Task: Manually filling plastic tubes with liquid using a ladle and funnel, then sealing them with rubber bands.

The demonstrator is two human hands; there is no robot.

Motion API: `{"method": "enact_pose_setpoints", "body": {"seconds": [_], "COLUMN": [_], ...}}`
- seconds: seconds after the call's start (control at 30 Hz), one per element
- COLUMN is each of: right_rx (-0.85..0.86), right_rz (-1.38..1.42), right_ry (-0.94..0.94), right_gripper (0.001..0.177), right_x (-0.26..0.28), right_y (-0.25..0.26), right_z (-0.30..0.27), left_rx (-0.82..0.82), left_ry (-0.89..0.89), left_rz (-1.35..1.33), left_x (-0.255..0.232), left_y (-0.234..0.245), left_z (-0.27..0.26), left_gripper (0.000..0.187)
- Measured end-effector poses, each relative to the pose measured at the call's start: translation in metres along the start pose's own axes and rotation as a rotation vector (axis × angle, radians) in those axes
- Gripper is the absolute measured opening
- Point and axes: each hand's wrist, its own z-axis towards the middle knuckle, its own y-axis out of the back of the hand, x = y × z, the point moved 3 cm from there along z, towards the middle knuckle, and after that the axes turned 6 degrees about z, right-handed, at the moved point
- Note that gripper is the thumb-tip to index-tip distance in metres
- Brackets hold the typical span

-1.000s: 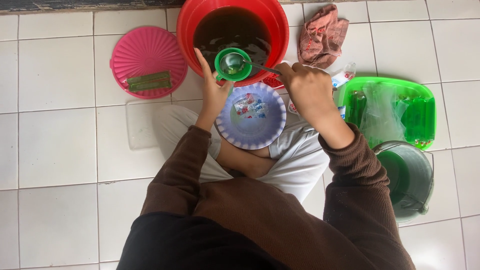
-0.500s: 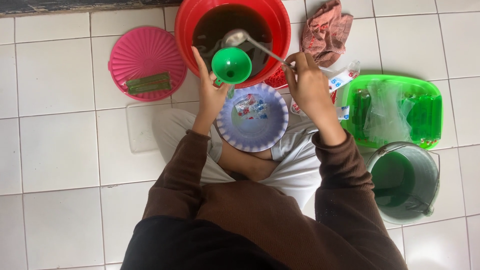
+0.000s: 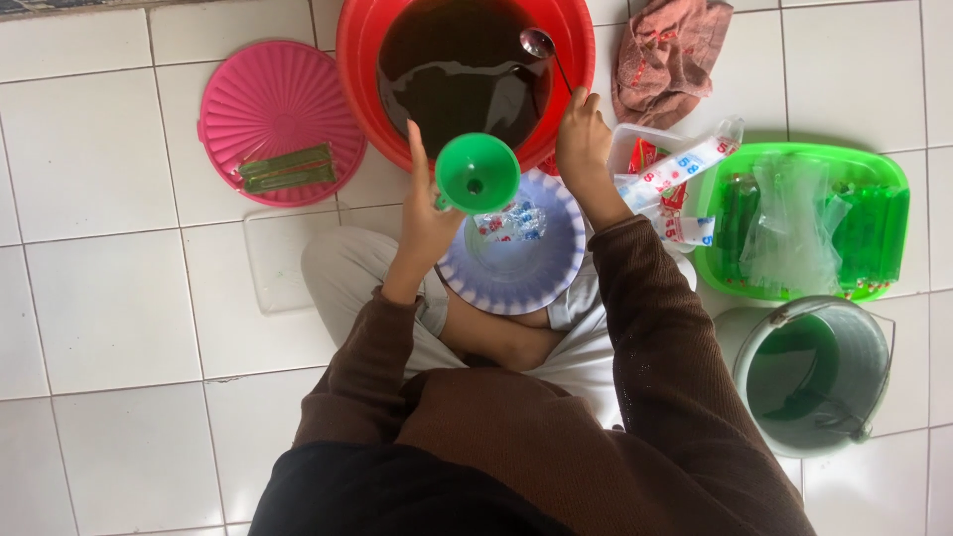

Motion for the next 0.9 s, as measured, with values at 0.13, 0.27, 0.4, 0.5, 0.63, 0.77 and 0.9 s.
{"method": "enact_pose_setpoints", "body": {"seconds": [0.13,0.27,0.4,0.5,0.63,0.77,0.9], "right_rx": [0.008,0.147,0.259,0.226,0.279,0.322,0.302], "right_rz": [-0.141,-0.164,-0.007,0.078,0.086,0.069,0.064], "right_ry": [0.001,-0.026,-0.067,-0.034,-0.012,-0.001,0.027], "right_gripper": [0.031,0.023,0.022,0.027,0.035,0.036,0.035], "right_x": [-0.003,-0.002,0.003,-0.001,0.002,0.009,0.013], "right_y": [-0.018,-0.024,-0.003,0.002,0.034,0.081,0.123], "right_z": [0.023,0.032,0.025,0.021,0.011,-0.002,-0.013], "left_rx": [0.07,0.104,0.106,0.093,0.066,0.039,-0.006], "left_ry": [0.115,0.221,0.233,0.25,0.23,0.161,0.167], "left_rz": [0.0,0.061,0.075,0.08,0.085,0.113,0.129], "left_x": [-0.013,-0.012,-0.006,-0.005,0.0,0.007,0.003], "left_y": [-0.003,-0.007,-0.007,-0.005,-0.003,-0.003,-0.003], "left_z": [-0.004,-0.007,-0.009,-0.01,-0.014,-0.018,-0.024], "left_gripper": [0.107,0.105,0.105,0.105,0.106,0.104,0.102]}}
